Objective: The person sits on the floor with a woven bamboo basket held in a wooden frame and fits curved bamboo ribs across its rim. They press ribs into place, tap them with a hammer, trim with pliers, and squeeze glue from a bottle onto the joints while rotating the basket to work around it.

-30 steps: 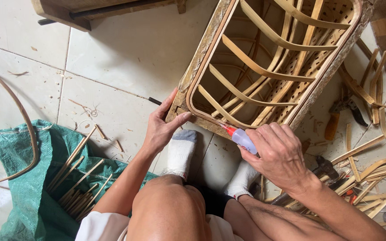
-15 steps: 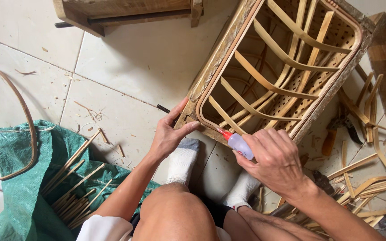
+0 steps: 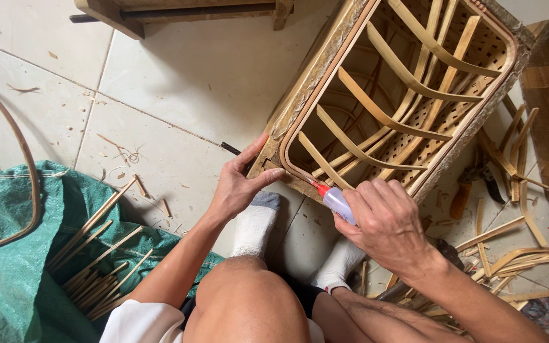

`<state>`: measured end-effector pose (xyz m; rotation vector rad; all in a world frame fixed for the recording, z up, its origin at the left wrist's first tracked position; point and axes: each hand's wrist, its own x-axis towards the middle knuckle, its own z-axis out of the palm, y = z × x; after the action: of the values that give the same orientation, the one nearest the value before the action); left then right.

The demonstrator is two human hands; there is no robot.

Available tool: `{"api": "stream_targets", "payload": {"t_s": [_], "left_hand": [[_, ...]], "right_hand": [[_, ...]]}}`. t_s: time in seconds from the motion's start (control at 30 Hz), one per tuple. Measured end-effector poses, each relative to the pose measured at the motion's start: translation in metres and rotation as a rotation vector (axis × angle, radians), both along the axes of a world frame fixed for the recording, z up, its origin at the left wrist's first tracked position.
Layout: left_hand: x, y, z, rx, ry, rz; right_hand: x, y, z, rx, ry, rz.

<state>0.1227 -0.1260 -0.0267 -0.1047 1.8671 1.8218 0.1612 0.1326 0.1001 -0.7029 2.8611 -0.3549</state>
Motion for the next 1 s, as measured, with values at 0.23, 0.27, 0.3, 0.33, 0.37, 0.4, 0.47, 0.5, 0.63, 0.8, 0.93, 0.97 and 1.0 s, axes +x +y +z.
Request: {"api": "stream_targets", "payload": {"t_s": [0.23, 0.27, 0.3, 0.33, 0.37, 0.4, 0.47, 0.5, 0.63, 0.8, 0.93, 0.97, 1.0], "left_hand": [[-0.012, -0.001, -0.002, 0.000, -0.055, -0.018], [-0.015, 0.003, -0.004, 0.002, 0.026, 0.019], [-0.015, 0.008, -0.006, 0.004, 0.099, 0.054], [-0.016, 0.013, -0.009, 0.009, 0.183, 0.087], [-0.015, 0.017, -0.011, -0.003, 0.202, 0.131], [-0.013, 0.021, -0.012, -0.017, 0.216, 0.176], [-0.011, 0.027, -0.015, -0.052, 0.243, 0.249], [-0.009, 0.029, -0.015, -0.072, 0.250, 0.271], [-0.007, 0.031, -0.015, -0.141, 0.334, 0.331], [-0.009, 0.030, -0.010, -0.166, 0.394, 0.339], [-0.009, 0.030, -0.007, -0.186, 0.401, 0.333], [-0.009, 0.030, -0.006, -0.184, 0.399, 0.330], [-0.009, 0.030, -0.006, -0.183, 0.400, 0.327]], "right_hand": [[-0.014, 0.047, 0.011, 0.051, 0.063, -0.009], [-0.025, 0.053, 0.013, 0.055, 0.069, -0.030], [-0.035, 0.058, 0.015, 0.073, 0.040, -0.028], [-0.050, 0.061, 0.015, 0.092, 0.023, -0.029], [-0.064, 0.062, 0.013, 0.112, 0.005, -0.033], [-0.078, 0.059, 0.010, 0.104, 0.067, 0.023], [-0.107, 0.052, 0.002, 0.084, 0.199, 0.145], [-0.120, 0.048, -0.003, 0.077, 0.233, 0.203], [-0.149, 0.033, -0.014, 0.021, 0.300, 0.353], [-0.155, 0.019, -0.012, 0.016, 0.304, 0.399], [-0.158, 0.011, -0.007, 0.030, 0.335, 0.410], [-0.158, 0.011, -0.006, 0.033, 0.334, 0.412], [-0.159, 0.010, -0.005, 0.047, 0.338, 0.431]]}}
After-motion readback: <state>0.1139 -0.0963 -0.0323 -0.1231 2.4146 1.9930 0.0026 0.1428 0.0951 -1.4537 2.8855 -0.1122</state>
